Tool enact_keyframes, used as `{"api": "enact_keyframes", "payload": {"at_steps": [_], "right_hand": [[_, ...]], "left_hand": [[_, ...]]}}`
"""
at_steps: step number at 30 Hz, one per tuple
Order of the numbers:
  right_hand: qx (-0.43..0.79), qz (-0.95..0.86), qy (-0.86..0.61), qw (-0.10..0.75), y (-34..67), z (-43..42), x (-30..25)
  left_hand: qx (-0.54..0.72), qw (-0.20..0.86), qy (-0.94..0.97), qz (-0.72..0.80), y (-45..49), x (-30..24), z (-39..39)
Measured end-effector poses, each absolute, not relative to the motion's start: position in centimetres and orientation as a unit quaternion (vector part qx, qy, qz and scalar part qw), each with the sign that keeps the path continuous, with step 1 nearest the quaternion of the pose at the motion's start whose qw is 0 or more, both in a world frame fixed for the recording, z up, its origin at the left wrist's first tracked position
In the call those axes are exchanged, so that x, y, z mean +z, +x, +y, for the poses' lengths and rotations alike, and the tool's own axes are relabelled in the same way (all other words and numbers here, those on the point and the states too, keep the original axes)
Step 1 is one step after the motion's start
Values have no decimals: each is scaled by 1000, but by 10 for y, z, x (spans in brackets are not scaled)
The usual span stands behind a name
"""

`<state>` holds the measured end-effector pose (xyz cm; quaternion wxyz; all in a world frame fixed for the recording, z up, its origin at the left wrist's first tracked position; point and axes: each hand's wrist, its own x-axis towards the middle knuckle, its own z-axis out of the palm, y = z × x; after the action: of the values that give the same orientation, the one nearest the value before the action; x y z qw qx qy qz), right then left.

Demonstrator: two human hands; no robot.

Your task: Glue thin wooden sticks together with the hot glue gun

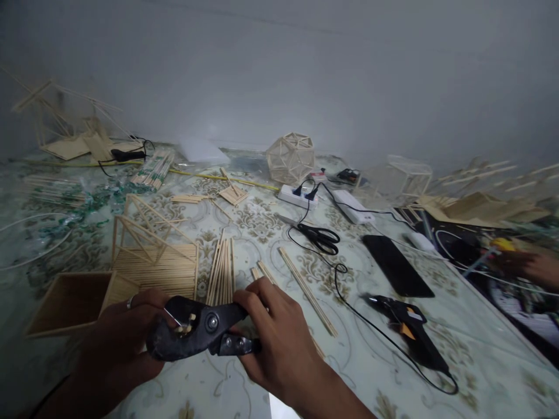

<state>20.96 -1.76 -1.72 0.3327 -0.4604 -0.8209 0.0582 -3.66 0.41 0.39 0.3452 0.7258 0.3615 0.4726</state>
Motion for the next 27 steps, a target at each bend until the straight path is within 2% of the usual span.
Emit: {"api": "enact_keyframes", "payload": {"at_steps": [19, 22, 27], "right_hand": [[-29, -849, -447, 279, 210, -13, -7], [-40, -852, -458, 252, 211, -12, -7], [9, -845, -496, 198, 209, -4, -10]], "left_hand": [[454, 356, 722, 382, -37, 1, 1], [435, 387, 720, 378, -35, 3, 3], [422, 514, 615, 423, -29, -1, 6]]}}
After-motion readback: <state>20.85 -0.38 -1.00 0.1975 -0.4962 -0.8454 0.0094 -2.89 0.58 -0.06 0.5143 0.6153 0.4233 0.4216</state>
